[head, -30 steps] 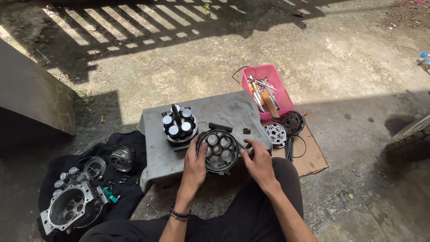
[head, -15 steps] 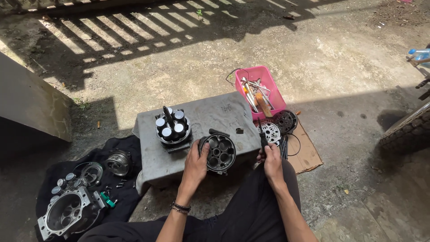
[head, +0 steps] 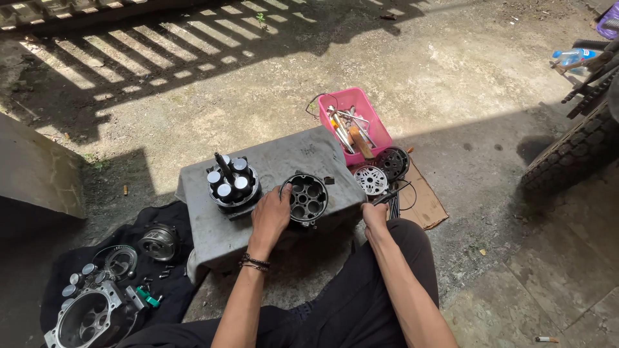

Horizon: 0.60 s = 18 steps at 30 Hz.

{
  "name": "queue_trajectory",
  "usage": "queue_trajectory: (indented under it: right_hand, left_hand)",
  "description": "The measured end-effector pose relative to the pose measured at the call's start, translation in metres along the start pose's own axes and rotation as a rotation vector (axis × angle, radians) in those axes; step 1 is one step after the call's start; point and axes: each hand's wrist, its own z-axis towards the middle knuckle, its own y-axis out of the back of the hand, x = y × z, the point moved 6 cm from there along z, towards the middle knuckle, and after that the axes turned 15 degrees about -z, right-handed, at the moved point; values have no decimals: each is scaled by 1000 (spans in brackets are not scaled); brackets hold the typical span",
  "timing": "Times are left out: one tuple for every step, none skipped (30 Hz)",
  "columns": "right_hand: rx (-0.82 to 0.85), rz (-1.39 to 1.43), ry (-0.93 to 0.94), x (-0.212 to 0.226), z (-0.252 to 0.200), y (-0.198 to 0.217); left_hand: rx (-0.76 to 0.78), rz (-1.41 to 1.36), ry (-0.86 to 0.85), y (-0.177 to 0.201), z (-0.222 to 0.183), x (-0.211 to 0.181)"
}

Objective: Inspecting and disassembling engine components using a screwdriver

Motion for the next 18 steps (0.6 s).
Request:
queue_trajectory:
  right_hand:
    - [78,-134,5,-13,9,-4]
    - [76,-136,3,-20,12,-6]
    - [125,-221,11,-26,15,-10]
    - [174,-304,21,-31,18,-16]
    - [171,-304,21,-19,1,-8]
    - [137,-362,57,-4,-15,1]
    - [102,-421,91,11,-31,10]
    - [99,-420,92,30,-56,19]
    - [151,-333,88,50,-81,24]
    - [204,-247,88,72,-105,28]
    - [203,-247,93,76,-110,34]
    - [205,-204,95,80,-117,40]
    - [207,-162,97,83,-123,46]
    - [210,-166,95,95,-138,52]
    - [241,-72,84,107,-153,56]
    - [274,27,75,121,-168,57]
    - [281,27,76,107,-158,62]
    - [330,226,82,97,-147,63]
  left_hand:
    - [-14,35,-4,0,4,6]
    - [-11,33,-3,-1,2,5]
    - [-45,55,-37,1,0,1]
    - [-81,77,-73,4,-1,-3]
    - [-80,76,-75,2,1,1]
    - [-91,98,-82,0,3,5]
    - [-103,120,-89,-2,6,9]
    - [-101,119,-92,-4,8,13]
    - [-106,125,-112,-6,10,16]
    - [-115,131,-132,-6,13,19]
    - [-118,129,-135,-6,6,13]
    - [-149,134,-175,-5,-3,5]
    - [-180,140,-215,-5,-13,-2]
    - [-181,138,-210,-8,-30,-11]
    - [-260,73,-372,-7,-50,-29]
    - [-343,12,-537,-3,-72,-46]
    - [-348,15,-534,-20,-90,-43]
    - [-310,-128,-522,-35,-103,-38]
